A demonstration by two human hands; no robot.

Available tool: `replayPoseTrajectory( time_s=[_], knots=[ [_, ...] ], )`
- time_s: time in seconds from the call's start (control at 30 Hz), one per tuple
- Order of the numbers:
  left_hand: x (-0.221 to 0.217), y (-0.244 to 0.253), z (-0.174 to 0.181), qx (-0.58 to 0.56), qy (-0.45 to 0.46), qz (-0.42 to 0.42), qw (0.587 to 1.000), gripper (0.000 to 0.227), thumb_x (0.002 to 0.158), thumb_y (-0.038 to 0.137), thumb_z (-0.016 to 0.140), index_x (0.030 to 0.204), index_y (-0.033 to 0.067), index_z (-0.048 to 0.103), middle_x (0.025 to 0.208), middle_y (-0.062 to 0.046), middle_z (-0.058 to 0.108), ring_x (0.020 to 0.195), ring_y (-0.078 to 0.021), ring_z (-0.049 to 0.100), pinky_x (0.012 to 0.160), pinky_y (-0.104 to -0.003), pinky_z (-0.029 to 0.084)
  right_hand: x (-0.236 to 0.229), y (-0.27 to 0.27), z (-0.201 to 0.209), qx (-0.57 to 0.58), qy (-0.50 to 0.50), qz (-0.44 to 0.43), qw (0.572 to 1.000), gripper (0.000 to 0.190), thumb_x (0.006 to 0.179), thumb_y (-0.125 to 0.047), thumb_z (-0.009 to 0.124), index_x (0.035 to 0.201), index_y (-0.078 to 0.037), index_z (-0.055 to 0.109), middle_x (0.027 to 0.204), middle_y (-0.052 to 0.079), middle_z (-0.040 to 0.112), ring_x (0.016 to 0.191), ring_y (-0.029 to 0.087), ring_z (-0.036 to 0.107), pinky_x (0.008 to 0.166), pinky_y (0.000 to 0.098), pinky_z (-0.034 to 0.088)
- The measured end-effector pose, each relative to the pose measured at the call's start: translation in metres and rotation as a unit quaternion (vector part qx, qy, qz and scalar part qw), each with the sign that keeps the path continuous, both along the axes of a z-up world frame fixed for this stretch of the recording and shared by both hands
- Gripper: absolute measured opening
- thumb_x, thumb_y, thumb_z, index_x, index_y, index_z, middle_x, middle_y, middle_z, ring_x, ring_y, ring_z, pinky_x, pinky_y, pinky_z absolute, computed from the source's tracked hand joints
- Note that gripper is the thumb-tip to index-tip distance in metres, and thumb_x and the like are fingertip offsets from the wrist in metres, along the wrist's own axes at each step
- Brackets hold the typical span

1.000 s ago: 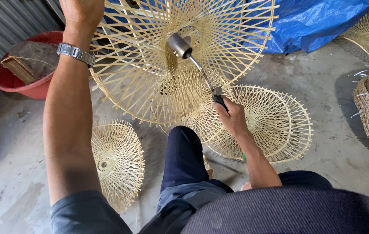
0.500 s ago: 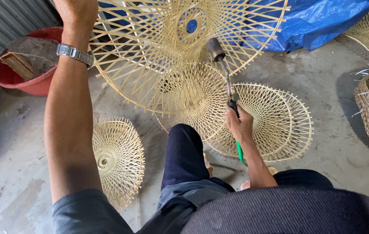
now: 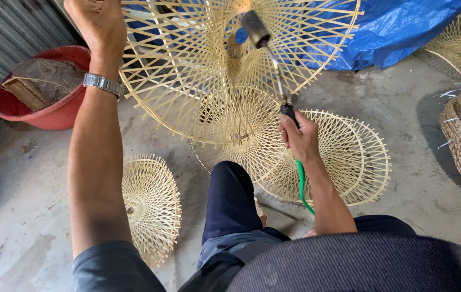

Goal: The person uses a handheld blowtorch to apply heat to the surface of woven bamboo baskets. They rotate each basket to cover different areas and then set it down before picking up another basket to repeat the process.

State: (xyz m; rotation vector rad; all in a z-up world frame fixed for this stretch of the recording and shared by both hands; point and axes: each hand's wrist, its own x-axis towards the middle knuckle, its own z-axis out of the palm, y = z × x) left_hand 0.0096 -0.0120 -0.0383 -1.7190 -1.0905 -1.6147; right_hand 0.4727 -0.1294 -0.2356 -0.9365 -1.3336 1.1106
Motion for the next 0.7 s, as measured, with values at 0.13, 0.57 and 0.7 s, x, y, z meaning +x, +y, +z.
replayPoseTrajectory(
  time_s=[0.13, 0.57, 0.7],
  knots=[
    [0.028, -0.023, 0.012, -0.049, -0.009, -0.057, 0.997, 0.035, 0.103, 0.002, 0.078, 0.079, -0.0018, 0.054, 0.068, -0.005, 0.055, 0.061, -0.014, 0.047, 0.057, -0.033, 0.034, -0.019, 0.0, 0.014, 0.0, -0.027, 0.0, 1.0, 0.029, 0.105, -0.025, 0.064, 0.098, 0.002, 0.07, 0.066, 0.003, 0.061, 0.05, 0.007, 0.056, 0.042, 0.0244, 0.043],
    [0.031, -0.047, 0.004, 0.045, 0.008, -0.063, 0.997, 0.022, 0.108, 0.002, 0.075, 0.095, -0.0031, 0.059, 0.085, -0.01, 0.059, 0.075, -0.0188, 0.052, 0.068, -0.037, 0.042, -0.061, 0.018, 0.005, -0.04, 0.023, 0.089, 0.995, 0.025, 0.101, -0.027, 0.063, 0.096, -0.002, 0.068, 0.069, 0.001, 0.061, 0.048, 0.006, 0.054, 0.039, 0.0247, 0.042],
    [0.027, -0.044, -0.003, 0.042, -0.007, -0.045, 0.998, 0.025, 0.104, 0.002, 0.077, 0.088, -0.002, 0.057, 0.076, -0.01, 0.055, 0.068, -0.0199, 0.05, 0.062, -0.037, 0.039, -0.078, 0.015, 0.014, -0.043, -0.027, 0.139, 0.989, 0.022, 0.098, -0.027, 0.064, 0.095, -0.005, 0.07, 0.069, 0.0, 0.062, 0.05, 0.005, 0.055, 0.041, 0.0242, 0.044]
  ],
)
